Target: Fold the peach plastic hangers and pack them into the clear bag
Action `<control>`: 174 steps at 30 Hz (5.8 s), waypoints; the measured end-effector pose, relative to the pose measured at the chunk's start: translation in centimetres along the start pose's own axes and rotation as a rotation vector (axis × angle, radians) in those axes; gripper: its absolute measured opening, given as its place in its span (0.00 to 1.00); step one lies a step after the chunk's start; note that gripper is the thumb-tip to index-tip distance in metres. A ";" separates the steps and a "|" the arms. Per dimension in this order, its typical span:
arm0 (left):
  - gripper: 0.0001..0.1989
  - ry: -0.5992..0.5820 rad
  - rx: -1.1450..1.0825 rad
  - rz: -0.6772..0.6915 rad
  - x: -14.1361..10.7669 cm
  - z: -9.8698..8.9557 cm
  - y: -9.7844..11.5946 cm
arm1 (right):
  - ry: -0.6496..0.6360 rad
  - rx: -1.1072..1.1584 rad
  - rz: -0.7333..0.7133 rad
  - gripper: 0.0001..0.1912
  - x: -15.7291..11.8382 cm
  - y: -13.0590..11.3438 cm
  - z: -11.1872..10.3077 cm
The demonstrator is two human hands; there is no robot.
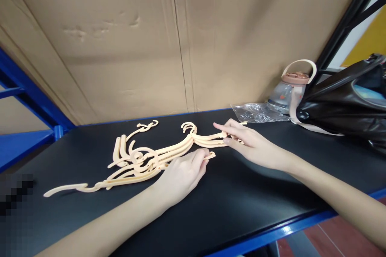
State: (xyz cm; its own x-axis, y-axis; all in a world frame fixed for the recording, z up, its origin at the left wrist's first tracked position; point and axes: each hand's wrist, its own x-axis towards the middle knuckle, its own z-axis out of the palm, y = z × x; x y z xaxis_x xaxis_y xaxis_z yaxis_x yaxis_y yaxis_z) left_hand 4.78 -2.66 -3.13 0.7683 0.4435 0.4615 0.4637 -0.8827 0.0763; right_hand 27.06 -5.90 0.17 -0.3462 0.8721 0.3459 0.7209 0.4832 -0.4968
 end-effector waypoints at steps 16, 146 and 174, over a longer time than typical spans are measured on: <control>0.04 -0.004 0.025 -0.031 0.0 0.3 -0.2 | 0.028 0.065 -0.080 0.08 0.0 -0.7 1.0; 0.07 -0.056 0.033 -0.137 0.1 0.4 -0.3 | 0.044 -0.587 -0.192 0.12 0.6 0.5 -0.5; 0.16 0.375 0.459 0.579 -1.0 -1.6 2.3 | 0.015 0.142 0.218 0.16 1.4 2.5 -1.5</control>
State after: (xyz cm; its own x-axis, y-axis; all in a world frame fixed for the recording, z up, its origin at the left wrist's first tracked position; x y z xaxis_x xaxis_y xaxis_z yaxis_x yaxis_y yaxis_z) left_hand 4.37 -5.42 -1.95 0.7802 -0.2150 0.5875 0.2361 -0.7685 -0.5947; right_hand 29.29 -3.55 0.61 -0.1819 0.9562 0.2292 0.6855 0.2905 -0.6677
